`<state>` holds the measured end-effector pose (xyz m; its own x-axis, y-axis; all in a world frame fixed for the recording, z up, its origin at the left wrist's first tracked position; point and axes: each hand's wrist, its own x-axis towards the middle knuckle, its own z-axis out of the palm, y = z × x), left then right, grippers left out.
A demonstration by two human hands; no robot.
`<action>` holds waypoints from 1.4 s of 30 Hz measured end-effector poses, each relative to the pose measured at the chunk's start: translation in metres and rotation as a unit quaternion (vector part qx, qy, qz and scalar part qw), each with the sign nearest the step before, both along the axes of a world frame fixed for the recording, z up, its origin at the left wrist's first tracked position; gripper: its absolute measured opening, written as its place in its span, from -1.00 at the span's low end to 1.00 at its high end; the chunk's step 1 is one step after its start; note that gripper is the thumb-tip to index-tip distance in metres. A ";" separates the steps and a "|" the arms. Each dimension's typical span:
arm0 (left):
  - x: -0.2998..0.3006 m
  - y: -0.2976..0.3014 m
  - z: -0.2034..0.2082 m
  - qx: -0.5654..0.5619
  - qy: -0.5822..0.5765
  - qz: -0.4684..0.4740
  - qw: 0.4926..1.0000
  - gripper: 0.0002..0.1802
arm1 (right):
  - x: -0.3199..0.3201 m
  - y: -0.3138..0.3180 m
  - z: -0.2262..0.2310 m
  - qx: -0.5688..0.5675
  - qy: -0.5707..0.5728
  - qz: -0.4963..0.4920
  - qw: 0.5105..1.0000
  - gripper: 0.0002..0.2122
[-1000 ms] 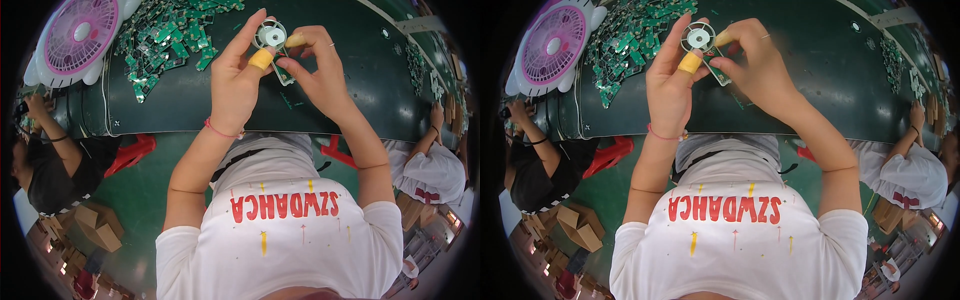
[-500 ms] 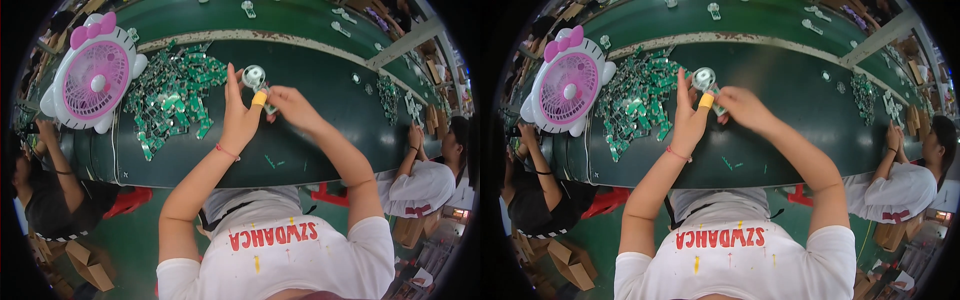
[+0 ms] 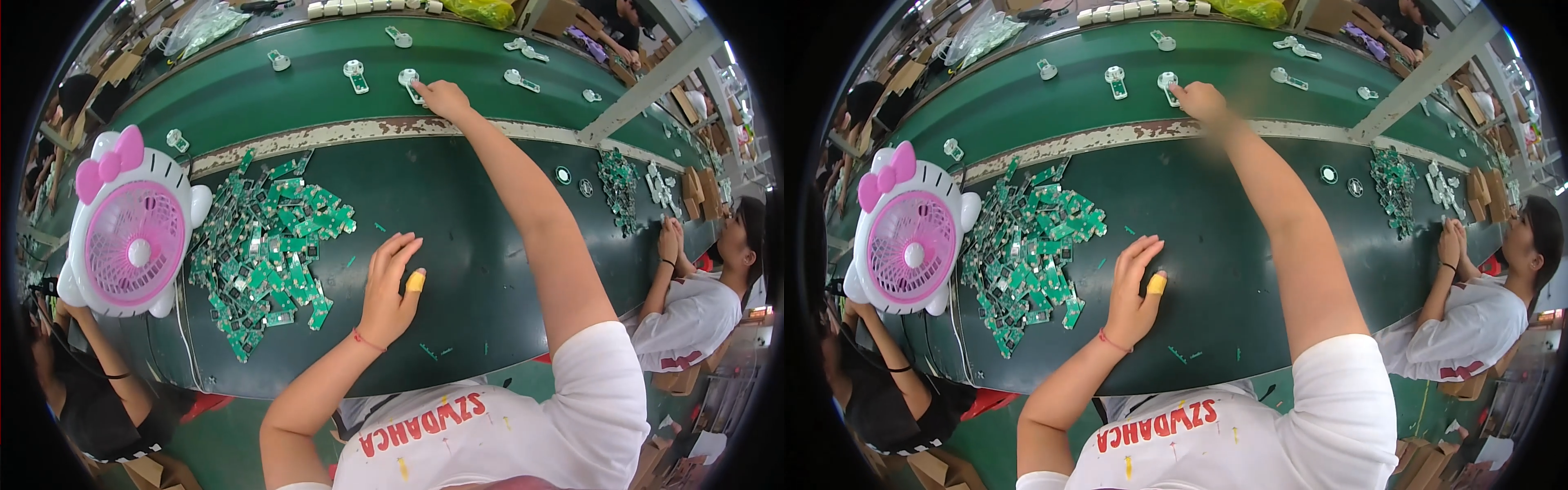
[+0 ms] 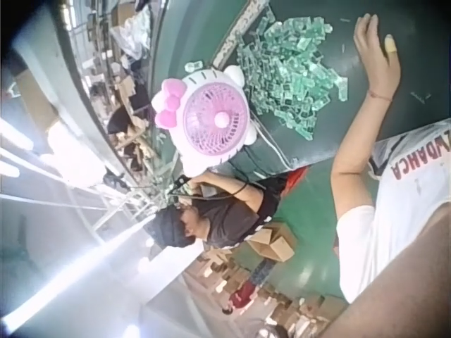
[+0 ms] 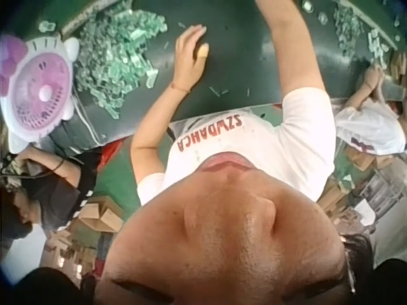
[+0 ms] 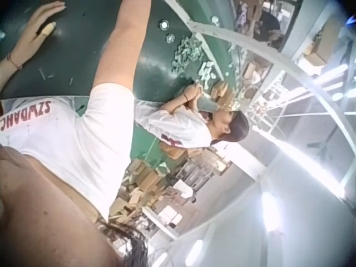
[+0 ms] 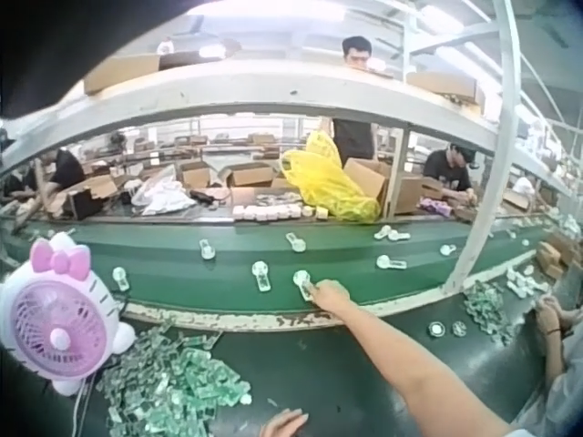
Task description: The person assembles mini fans by hand, combining a PCB, a motor, and a fan housing into a plastic shell.
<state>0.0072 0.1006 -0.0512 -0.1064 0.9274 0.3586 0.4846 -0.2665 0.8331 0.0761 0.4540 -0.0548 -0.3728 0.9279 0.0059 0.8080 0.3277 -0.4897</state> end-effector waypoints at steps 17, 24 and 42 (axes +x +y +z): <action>-0.002 0.009 0.007 -0.027 -0.035 -0.017 0.999 -0.64 | 0.203 0.148 -0.011 0.323 -0.016 -0.145 0.935 -0.75; -0.008 0.008 0.005 -0.075 -0.045 -0.019 0.996 -0.69 | 0.200 0.218 -0.010 0.201 -0.189 -0.159 0.948 -0.49; -0.011 0.019 0.007 -0.113 -0.043 -0.046 0.992 -0.77 | 0.196 0.256 -0.029 0.302 -0.205 -0.036 0.930 -0.72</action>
<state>-0.0037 0.1199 -0.0445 -0.0382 0.9902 0.1346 0.3919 -0.1091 0.9135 0.2716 0.7099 -0.0834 -0.3960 0.8236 0.4061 0.9166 0.3814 0.1203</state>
